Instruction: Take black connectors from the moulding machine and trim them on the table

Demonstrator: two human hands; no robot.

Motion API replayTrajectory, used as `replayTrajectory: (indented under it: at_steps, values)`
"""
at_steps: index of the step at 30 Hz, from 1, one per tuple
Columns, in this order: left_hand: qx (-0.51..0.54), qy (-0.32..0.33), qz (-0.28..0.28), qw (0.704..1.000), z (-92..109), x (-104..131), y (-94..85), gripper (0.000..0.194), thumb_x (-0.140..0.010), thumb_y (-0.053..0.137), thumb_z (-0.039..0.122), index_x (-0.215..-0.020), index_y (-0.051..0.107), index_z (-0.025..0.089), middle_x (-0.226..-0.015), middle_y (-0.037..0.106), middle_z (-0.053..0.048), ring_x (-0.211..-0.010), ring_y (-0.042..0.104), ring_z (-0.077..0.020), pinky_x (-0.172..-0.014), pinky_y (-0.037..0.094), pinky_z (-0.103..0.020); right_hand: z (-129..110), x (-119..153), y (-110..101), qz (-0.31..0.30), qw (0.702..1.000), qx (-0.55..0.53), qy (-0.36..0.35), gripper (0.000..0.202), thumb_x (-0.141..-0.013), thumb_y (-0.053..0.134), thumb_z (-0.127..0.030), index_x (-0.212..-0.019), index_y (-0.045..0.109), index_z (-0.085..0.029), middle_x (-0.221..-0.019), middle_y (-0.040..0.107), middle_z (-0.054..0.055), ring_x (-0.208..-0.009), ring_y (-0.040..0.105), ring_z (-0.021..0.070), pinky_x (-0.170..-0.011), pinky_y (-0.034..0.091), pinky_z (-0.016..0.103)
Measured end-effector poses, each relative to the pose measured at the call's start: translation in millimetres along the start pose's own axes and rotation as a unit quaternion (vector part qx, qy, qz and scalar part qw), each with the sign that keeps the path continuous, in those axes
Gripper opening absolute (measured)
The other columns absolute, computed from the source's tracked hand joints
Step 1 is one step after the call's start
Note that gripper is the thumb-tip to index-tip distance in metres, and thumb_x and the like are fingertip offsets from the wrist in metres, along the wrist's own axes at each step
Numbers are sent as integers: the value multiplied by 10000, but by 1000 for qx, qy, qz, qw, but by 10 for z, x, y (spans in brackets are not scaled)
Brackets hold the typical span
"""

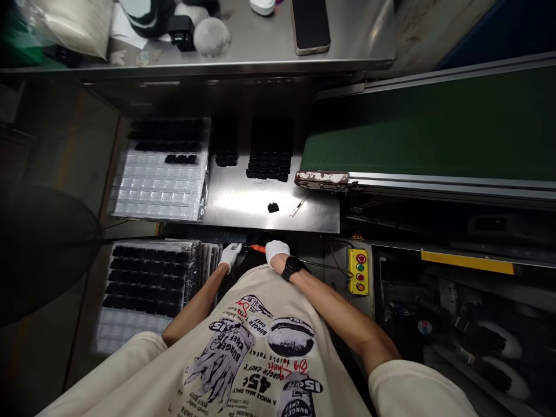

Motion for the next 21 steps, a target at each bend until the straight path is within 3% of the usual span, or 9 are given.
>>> replayTrajectory:
  at_steps: [6, 12, 21]
  values:
    - [28, -25, -15, 999, -31, 15, -76, 286, -1066, 745, 392, -1213, 738, 147, -1213, 749, -80, -1052, 741, -229, -916, 660, -410, 10, 75, -15, 0, 1000, -4, -12, 377, -1074, 751, -421, -1334, 723, -149, -1325, 740, 117, -1171, 744, 252, -1022, 648, 466]
    - [110, -78, -86, 987, -73, 79, -178, 269, -1075, 732, 387, -1209, 725, 154, -1154, 735, -65, -936, 718, -186, -810, 649, -342, 1, 132, -56, 3, 1000, -16, -20, 364, -1080, 742, -427, -1313, 733, -148, -1296, 751, 113, -1153, 751, 248, -1016, 649, 454]
    - [274, -218, -200, 915, -184, 247, -280, 237, -1098, 702, 381, -1051, 686, 149, -839, 631, 27, -607, 533, -83, -561, 496, -212, 32, 249, -180, 5, 999, -28, -33, 358, -1091, 723, -437, -1292, 741, -141, -1277, 760, 114, -1140, 757, 243, -1019, 648, 457]
Point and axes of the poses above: each hand's wrist, its own x-axis away from the middle knuckle, its own y-axis out of the palm, z = x × y, the point moved 4 cm from there along -x, towards the middle knuckle
